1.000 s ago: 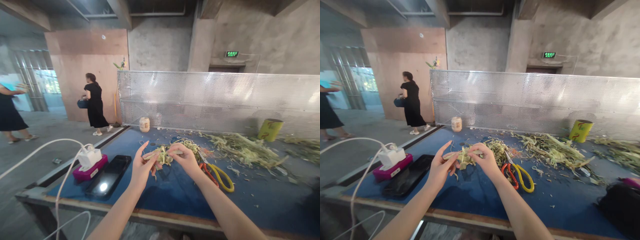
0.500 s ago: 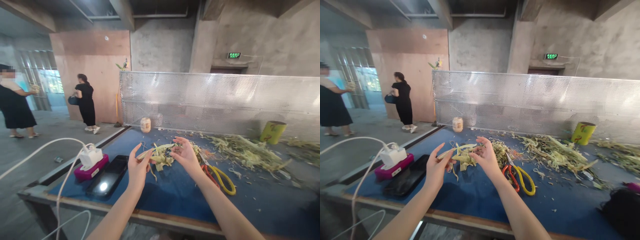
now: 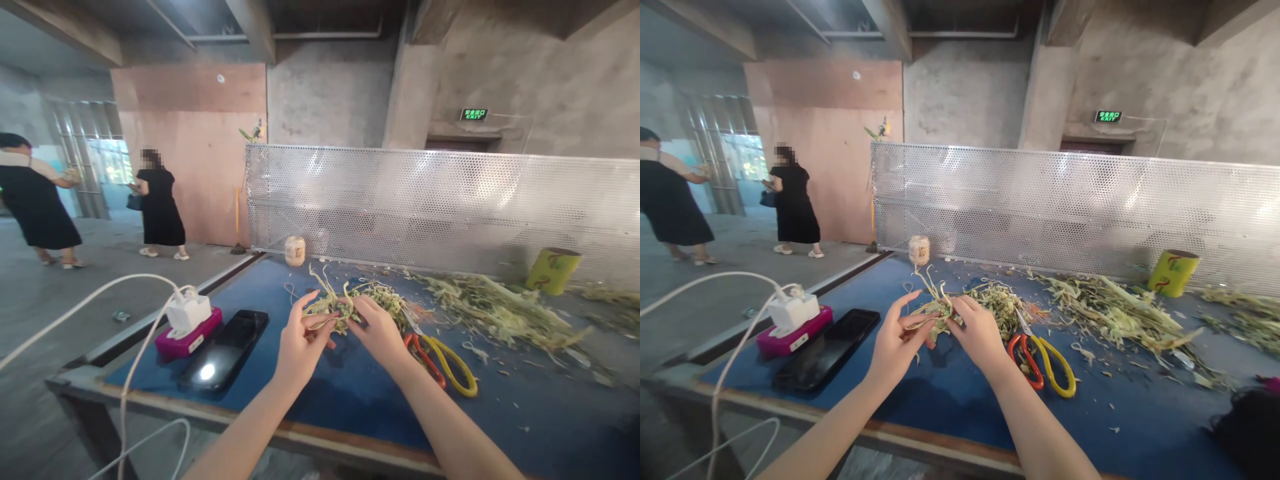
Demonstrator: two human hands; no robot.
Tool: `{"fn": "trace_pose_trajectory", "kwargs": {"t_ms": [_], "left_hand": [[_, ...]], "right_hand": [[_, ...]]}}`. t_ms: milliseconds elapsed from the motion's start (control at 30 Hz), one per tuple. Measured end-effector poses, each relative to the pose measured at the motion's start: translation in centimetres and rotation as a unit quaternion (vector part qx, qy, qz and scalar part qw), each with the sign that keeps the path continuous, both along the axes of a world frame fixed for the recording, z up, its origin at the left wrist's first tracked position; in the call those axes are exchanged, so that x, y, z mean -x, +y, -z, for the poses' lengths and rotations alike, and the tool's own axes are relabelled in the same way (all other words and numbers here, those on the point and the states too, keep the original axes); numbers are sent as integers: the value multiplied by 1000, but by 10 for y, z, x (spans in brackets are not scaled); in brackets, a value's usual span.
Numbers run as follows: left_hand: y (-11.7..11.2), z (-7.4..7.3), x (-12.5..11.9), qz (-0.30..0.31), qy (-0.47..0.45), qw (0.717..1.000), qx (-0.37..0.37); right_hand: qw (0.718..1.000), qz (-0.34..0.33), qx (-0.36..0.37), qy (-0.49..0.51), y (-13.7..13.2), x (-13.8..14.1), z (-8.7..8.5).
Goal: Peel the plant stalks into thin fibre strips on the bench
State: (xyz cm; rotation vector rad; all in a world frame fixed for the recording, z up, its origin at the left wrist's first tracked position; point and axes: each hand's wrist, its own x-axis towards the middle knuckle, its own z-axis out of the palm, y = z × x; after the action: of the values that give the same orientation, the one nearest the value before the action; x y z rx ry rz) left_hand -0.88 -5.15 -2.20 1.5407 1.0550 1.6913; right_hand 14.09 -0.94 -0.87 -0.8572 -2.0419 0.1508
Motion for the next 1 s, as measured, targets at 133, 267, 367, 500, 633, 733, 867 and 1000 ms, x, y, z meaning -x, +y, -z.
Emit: {"fn": "trace_pose_trajectory", "kwargs": {"t_ms": [133,267,367,500,633,733,867,1000], "left_hand": [[-4,-4,0,33,16,999,2],[-3,-9,8,-29,-66,997,-42],[4,-14,24,-114,-104,985,-72],[15,-24,46,-146,-82,985,-29],[20,-36,44,-158,38,982,-95],[21,-47,27,-147,166,960,-169],[28,-57,10,29,263,959,-103],[47,-48,15,50,285,955,-61]], "right_hand": [[998,-19,20,50,10,-2,6],[990,17,49,130,23,-7,9],[970,8,110,218,29,-13,5],[919,-42,179,349,31,-17,-2],[885,-86,231,395,31,-16,-5],[874,-99,289,377,31,-14,-4],[872,-109,289,380,32,-15,-4],[856,-130,233,443,36,-19,-5]]}}
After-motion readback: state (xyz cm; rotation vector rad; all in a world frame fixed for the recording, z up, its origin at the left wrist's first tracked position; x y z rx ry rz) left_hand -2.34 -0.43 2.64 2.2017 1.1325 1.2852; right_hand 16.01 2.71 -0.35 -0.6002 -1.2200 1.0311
